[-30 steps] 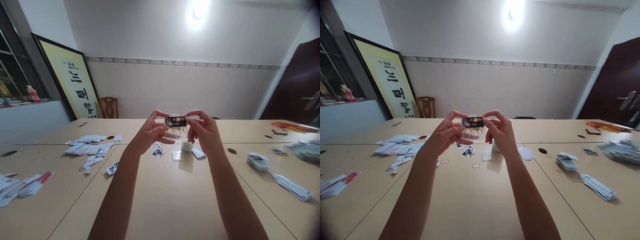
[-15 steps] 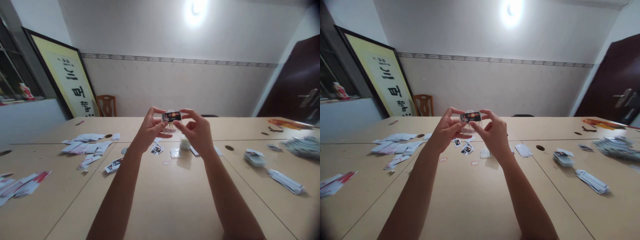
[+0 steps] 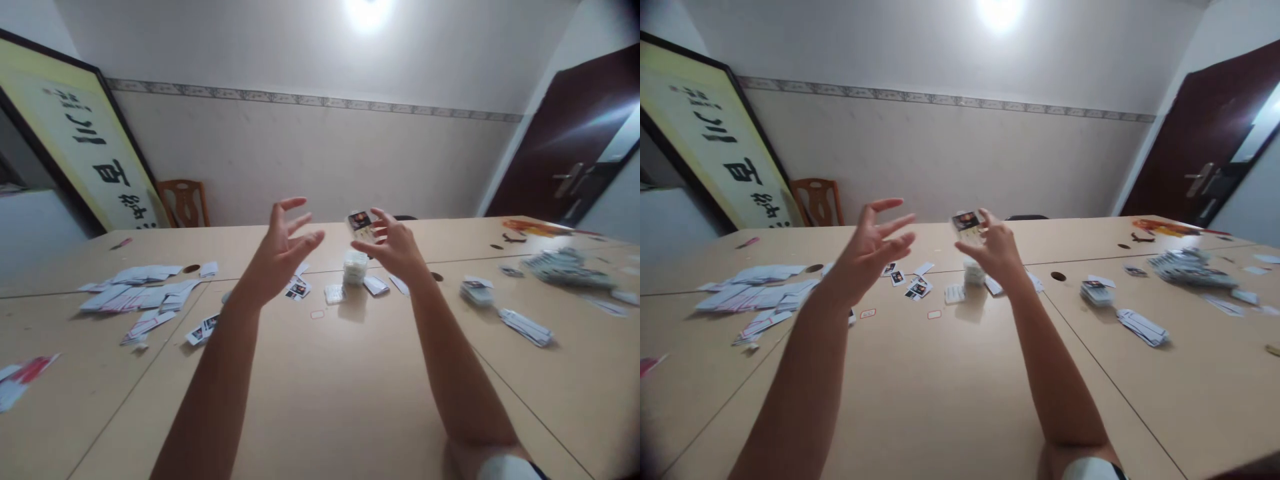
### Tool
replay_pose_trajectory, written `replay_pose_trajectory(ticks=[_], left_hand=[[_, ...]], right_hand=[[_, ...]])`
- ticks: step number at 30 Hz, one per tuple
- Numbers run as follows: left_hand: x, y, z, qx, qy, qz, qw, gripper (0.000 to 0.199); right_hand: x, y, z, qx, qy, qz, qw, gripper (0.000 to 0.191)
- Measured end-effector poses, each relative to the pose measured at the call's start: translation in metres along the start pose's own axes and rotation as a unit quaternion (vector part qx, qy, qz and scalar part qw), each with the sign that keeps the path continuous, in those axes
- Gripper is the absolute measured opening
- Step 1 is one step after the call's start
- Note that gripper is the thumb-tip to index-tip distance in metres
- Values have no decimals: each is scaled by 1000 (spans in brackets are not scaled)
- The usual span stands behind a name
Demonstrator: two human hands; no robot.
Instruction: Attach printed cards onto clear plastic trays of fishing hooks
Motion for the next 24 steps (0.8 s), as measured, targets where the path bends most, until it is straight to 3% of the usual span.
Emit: replay_pose_trajectory(ticks=[3, 6, 8, 10, 13, 15, 24], left_hand=[[-6, -23, -23, 31, 77, -64, 995, 57], [-13, -37, -39, 33, 101, -93, 990, 48], [-14, -40, -42, 37, 100, -102, 989, 47], [-13, -40, -39, 38, 87, -103, 990, 47], [-9, -40, -31, 36, 79, -106, 991, 49], [-7, -39, -28, 37, 83, -106, 990, 49], [-7, -38, -31, 34, 84, -121, 988, 45]], right_hand=[[3, -14, -93, -103, 102, 5, 989, 88], [-18, -38, -190, -245, 208, 5, 947, 72], [-39, -64, -238, -288, 253, -30, 923, 61], [-60, -92, -269, -317, 276, -60, 906, 52], [-81, -124, -297, -341, 300, -78, 887, 39], [-88, -132, -310, -344, 321, -62, 880, 39], [-88, -120, -327, -346, 366, -8, 864, 62]])
Point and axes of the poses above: each hand's wrist, its own x-axis towards the middle knuckle, its own y-axis out of the palm, z = x × y, the point moved 7 cm from there along x, towards the middle knuckle, and after that the axes turned 7 degrees about -x, right-handed, at the moved point
